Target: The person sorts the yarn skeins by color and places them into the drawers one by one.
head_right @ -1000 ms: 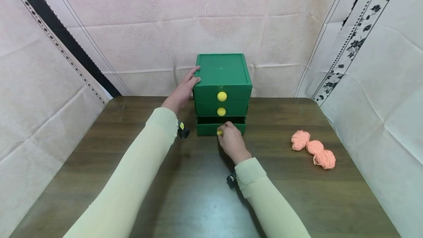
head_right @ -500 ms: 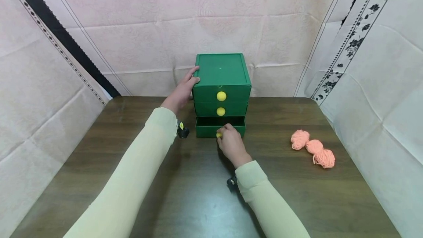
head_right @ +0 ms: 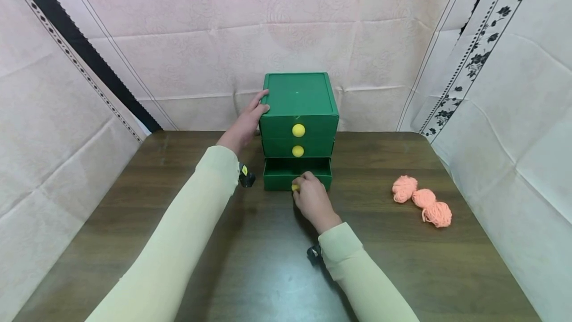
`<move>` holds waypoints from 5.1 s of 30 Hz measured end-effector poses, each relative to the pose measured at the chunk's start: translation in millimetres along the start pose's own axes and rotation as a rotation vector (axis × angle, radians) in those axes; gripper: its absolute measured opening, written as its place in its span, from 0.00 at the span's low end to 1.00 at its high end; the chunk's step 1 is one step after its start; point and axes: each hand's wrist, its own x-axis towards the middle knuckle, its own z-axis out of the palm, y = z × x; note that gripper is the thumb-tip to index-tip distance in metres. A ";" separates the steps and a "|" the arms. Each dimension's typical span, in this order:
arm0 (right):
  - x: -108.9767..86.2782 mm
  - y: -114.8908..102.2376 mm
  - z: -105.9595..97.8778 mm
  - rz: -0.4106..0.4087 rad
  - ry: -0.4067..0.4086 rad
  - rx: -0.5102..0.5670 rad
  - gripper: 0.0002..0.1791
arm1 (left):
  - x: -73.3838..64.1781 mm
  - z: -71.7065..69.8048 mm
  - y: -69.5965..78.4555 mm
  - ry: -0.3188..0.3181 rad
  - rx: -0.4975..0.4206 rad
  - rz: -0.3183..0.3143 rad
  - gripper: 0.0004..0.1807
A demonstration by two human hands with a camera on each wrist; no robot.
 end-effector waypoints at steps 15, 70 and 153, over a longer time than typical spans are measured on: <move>-6.8 0.0 0.0 -0.038 0.033 0.005 0.09 | 2.8 -0.8 -2.6 0.005 -0.012 0.000 0.30; -12.4 14.9 -28.0 -0.122 0.170 -0.006 0.10 | 9.6 -4.2 -10.3 -0.001 -0.027 0.010 0.30; -24.4 142.7 -119.8 0.310 0.032 -0.125 0.24 | -5.8 0.5 2.2 -0.004 -0.003 0.019 0.31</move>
